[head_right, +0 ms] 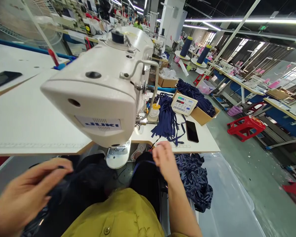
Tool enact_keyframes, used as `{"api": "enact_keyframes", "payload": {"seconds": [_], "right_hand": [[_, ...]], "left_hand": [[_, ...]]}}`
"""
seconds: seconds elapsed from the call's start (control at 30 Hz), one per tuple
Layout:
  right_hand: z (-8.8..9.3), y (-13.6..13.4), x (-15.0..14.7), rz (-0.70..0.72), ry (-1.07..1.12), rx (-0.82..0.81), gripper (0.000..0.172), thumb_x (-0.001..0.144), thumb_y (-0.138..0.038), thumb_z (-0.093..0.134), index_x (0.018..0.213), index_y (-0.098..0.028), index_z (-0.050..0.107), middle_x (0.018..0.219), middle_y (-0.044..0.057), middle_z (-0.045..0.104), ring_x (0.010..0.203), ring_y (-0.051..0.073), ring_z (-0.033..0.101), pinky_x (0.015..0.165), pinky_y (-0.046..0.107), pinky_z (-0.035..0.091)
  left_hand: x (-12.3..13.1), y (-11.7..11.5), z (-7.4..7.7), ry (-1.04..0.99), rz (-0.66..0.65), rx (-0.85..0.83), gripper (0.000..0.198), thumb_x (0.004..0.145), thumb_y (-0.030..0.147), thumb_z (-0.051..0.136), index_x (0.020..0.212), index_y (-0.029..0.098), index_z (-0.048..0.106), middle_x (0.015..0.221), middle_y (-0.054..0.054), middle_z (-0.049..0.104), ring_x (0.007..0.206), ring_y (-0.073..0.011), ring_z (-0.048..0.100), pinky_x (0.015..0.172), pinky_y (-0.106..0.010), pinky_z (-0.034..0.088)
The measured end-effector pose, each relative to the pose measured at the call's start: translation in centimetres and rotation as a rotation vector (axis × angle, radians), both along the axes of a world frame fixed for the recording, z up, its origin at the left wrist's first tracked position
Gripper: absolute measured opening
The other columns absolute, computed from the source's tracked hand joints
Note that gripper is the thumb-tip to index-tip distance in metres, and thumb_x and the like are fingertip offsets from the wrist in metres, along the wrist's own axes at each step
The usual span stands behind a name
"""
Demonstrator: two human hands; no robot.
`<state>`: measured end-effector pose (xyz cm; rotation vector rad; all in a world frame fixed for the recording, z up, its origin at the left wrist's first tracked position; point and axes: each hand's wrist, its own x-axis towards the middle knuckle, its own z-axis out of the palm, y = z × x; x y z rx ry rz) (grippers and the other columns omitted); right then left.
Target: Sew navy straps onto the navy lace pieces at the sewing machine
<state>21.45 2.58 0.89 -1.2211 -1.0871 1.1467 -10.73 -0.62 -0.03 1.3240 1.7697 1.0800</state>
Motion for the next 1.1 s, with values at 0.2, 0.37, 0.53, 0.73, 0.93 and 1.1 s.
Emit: {"api": "enact_keyframes", "payload": {"seconds": [0.2,0.37,0.53,0.73,0.93,1.1], "right_hand": [[1.3,-3.0,-5.3,0.427,-0.429,0.062,0.012,0.093,-0.027,0.048,0.102,-0.022,0.054,0.078,-0.002,0.065,0.063,0.01,0.059,0.063,0.023,0.045],[1.5,-3.1,-5.2,0.481,-0.473,0.048,0.012,0.094,-0.028,0.048,0.101,-0.022,0.056,0.071,-0.003,0.065,0.067,0.011,0.063,0.066,0.022,0.046],[0.7,-3.2,-5.7,0.364,-0.433,0.015,0.013,0.092,-0.034,0.053,0.091,-0.022,0.059,0.062,-0.005,0.062,0.058,0.01,0.061,0.06,0.02,0.045],[0.0,-3.8,-5.9,0.479,-0.324,0.059,0.021,0.093,-0.04,0.049,0.089,-0.022,0.058,0.066,-0.004,0.065,0.054,0.009,0.059,0.057,0.019,0.045],[-0.2,-3.6,-5.7,0.519,-0.179,-0.041,0.023,0.096,-0.04,0.043,0.108,-0.023,0.05,0.065,-0.004,0.067,0.049,0.009,0.059,0.046,0.017,0.042],[0.9,-3.8,-4.9,0.509,-0.571,0.153,0.024,0.098,-0.033,0.039,0.112,-0.026,0.058,0.079,-0.002,0.069,0.063,0.01,0.063,0.06,0.02,0.049]], "left_hand": [[7.9,0.4,2.4,-0.009,-0.538,0.109,0.027,0.088,0.04,0.052,0.105,0.023,0.065,0.076,0.002,0.067,0.069,-0.0124,0.061,0.064,-0.02,0.051],[8.3,0.6,1.6,-0.035,-0.589,0.089,0.02,0.089,0.036,0.05,0.097,0.023,0.064,0.08,0.003,0.068,0.074,-0.0116,0.062,0.069,-0.02,0.049],[8.6,0.4,0.9,0.146,-0.486,0.13,0.017,0.088,0.036,0.05,0.087,0.022,0.06,0.074,0.005,0.064,0.063,-0.0102,0.058,0.057,-0.019,0.046],[8.6,0.1,0.2,0.149,-0.568,0.253,0.017,0.093,0.03,0.044,0.097,0.022,0.059,0.077,0.003,0.064,0.066,-0.0094,0.06,0.061,-0.018,0.047],[8.3,0.3,0.4,0.271,-0.717,0.524,0.023,0.094,0.018,0.038,0.098,0.02,0.06,0.072,0.001,0.059,0.062,-0.0076,0.057,0.057,-0.016,0.046],[8.2,0.3,0.3,0.372,-0.754,0.563,0.026,0.093,0.015,0.035,0.105,0.021,0.058,0.08,-0.002,0.063,0.068,-0.0093,0.06,0.061,-0.017,0.048]]}}
